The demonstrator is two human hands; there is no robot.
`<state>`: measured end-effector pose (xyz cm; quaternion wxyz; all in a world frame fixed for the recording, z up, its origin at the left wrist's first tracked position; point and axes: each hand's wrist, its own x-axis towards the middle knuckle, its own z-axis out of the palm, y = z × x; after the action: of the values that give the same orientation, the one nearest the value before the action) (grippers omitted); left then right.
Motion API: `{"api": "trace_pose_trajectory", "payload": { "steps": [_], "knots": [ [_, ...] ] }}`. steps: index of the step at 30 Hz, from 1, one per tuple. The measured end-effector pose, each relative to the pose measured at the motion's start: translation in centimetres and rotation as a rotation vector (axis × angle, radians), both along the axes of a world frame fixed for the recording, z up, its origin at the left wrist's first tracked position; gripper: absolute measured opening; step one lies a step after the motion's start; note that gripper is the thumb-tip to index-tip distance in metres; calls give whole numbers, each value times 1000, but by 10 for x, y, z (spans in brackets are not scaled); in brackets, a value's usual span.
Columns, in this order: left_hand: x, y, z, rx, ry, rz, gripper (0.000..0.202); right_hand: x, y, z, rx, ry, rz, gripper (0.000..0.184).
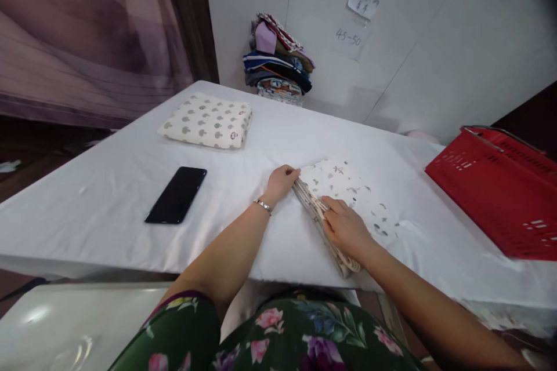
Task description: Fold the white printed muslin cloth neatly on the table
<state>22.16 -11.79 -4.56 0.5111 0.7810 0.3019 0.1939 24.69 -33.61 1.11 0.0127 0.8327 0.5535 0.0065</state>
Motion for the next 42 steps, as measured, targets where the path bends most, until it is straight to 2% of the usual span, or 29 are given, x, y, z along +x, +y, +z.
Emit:
{"api": "trace_pose_trajectory", "payload": {
  "steps": [5, 11, 16, 19, 24, 27, 31, 34, 37, 42],
  "knots": [
    [1, 0, 1, 1, 8, 18, 25, -2, -2, 0, -16, 102, -59, 20],
    [1, 0, 0, -5, 6, 9, 25, 4, -15, 0, 205, 307, -157, 21],
    [1, 0, -1, -1, 9, 7, 26, 7, -19, -2, 122, 311, -332, 17],
    [1, 1, -3, -7, 0, 4, 27, 6, -19, 0, 72, 295, -315, 15],
    [1, 2, -4, -5, -8, 2, 27, 6, -17, 3, 87, 251, -320, 13],
    [2, 2, -4, -3, 1, 7, 27, 6, -18, 2, 70, 318, -317, 11],
    [2, 2, -4, 7, -11, -3, 27, 6, -21, 0, 143, 410, -293, 11],
    [1, 2, -3, 2, -6, -3, 27, 7, -24, 0, 184, 361, -280, 12],
    [1, 1, -1, 1, 6, -1, 27, 8, -25, -1, 140, 322, -234, 11],
    [2, 1, -2, 0, -2, -5, 28, 6, -24, -2, 47, 374, -200, 9]
  ]
}}
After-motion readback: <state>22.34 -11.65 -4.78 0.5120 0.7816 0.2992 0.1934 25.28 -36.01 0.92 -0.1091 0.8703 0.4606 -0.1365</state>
